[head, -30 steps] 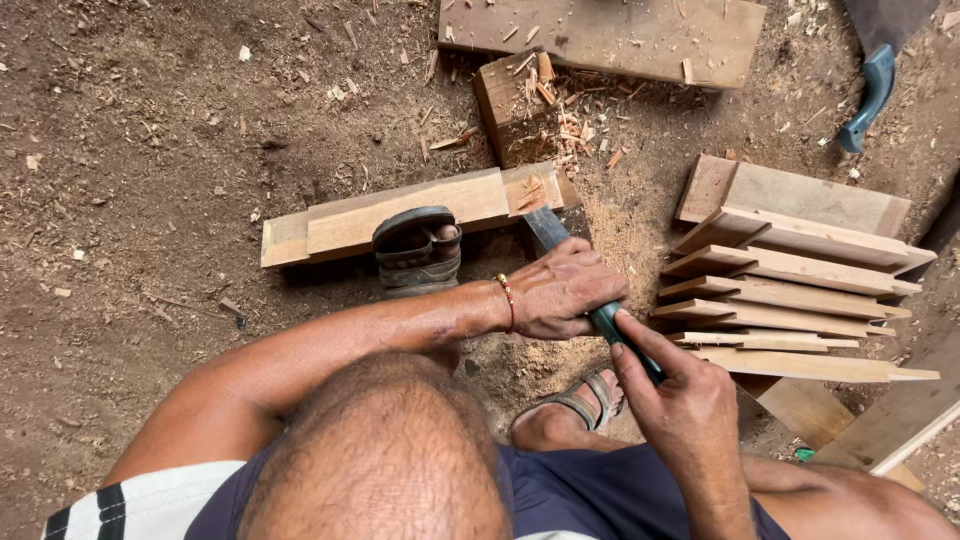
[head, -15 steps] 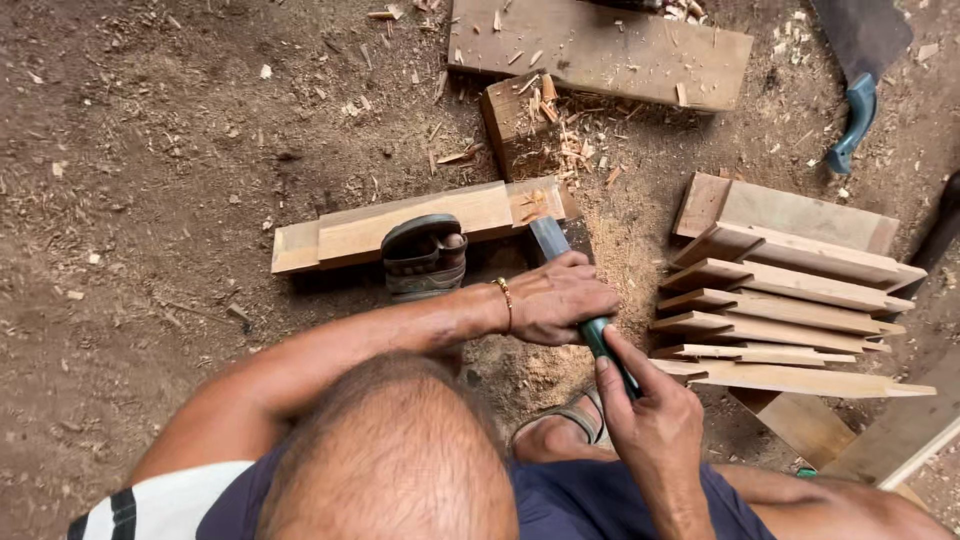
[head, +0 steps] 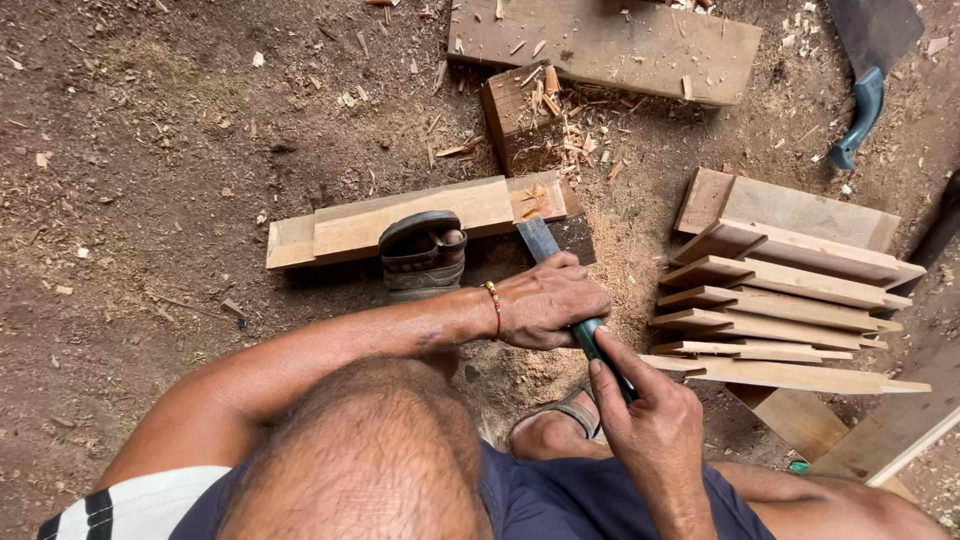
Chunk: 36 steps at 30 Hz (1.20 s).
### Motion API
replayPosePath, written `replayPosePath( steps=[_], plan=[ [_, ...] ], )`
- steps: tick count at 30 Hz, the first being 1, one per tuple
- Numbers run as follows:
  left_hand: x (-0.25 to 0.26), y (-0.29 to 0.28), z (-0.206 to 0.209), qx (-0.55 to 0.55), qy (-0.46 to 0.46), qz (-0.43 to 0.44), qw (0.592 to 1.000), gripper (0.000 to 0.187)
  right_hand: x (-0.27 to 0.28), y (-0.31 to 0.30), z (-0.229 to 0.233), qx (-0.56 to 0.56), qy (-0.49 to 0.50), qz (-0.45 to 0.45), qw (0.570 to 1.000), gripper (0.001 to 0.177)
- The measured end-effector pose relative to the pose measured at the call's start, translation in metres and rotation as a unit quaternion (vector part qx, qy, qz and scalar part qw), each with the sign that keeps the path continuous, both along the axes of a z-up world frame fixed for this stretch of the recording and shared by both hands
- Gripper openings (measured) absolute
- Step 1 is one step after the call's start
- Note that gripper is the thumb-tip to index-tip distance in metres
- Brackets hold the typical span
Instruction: The person carves a piece of wood using a chisel and a hammer while sitting on the ground.
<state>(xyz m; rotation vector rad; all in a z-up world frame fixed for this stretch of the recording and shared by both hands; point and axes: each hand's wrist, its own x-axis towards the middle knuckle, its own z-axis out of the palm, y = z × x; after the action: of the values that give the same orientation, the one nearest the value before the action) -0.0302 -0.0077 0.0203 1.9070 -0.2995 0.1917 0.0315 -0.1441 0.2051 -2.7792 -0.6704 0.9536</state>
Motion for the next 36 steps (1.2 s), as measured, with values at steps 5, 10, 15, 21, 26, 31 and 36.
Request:
replayPosePath(
  steps=[5, 10, 15, 21, 26, 31, 36],
  plan=[
    [-0.001, 0.002, -0.017, 0.040, 0.003, -0.014, 0.999, 0.014, -0.016, -0.005, -0.012, 0.106, -0.059, 0.048, 0.991, 0.035],
    [0.001, 0.024, -0.022, 0.058, 0.066, -0.035, 0.996, 0.018, -0.023, 0.009, -0.038, 0.102, -0.032, 0.042, 0.993, 0.037],
    [-0.008, 0.016, -0.007, -0.008, -0.017, -0.028, 0.999, 0.013, -0.029, -0.003, -0.013, 0.165, -0.016, 0.048, 0.985, 0.042],
    [-0.012, 0.014, -0.002, -0.006, -0.007, -0.043, 0.999, 0.015, -0.031, -0.002, -0.006, 0.049, 0.006, 0.044, 0.998, 0.047],
    [-0.011, 0.021, -0.008, 0.000, 0.022, -0.055, 0.998, 0.018, -0.030, 0.001, -0.018, 0.037, 0.005, 0.058, 0.998, 0.045],
    [-0.008, 0.011, -0.010, 0.011, 0.021, -0.057, 0.998, 0.019, -0.035, -0.002, -0.018, 0.086, -0.028, 0.071, 0.993, 0.044],
    [-0.003, 0.039, -0.033, 0.055, 0.019, -0.037, 0.998, 0.020, -0.037, 0.006, -0.031, 0.106, -0.057, 0.095, 0.988, 0.042]
  ],
)
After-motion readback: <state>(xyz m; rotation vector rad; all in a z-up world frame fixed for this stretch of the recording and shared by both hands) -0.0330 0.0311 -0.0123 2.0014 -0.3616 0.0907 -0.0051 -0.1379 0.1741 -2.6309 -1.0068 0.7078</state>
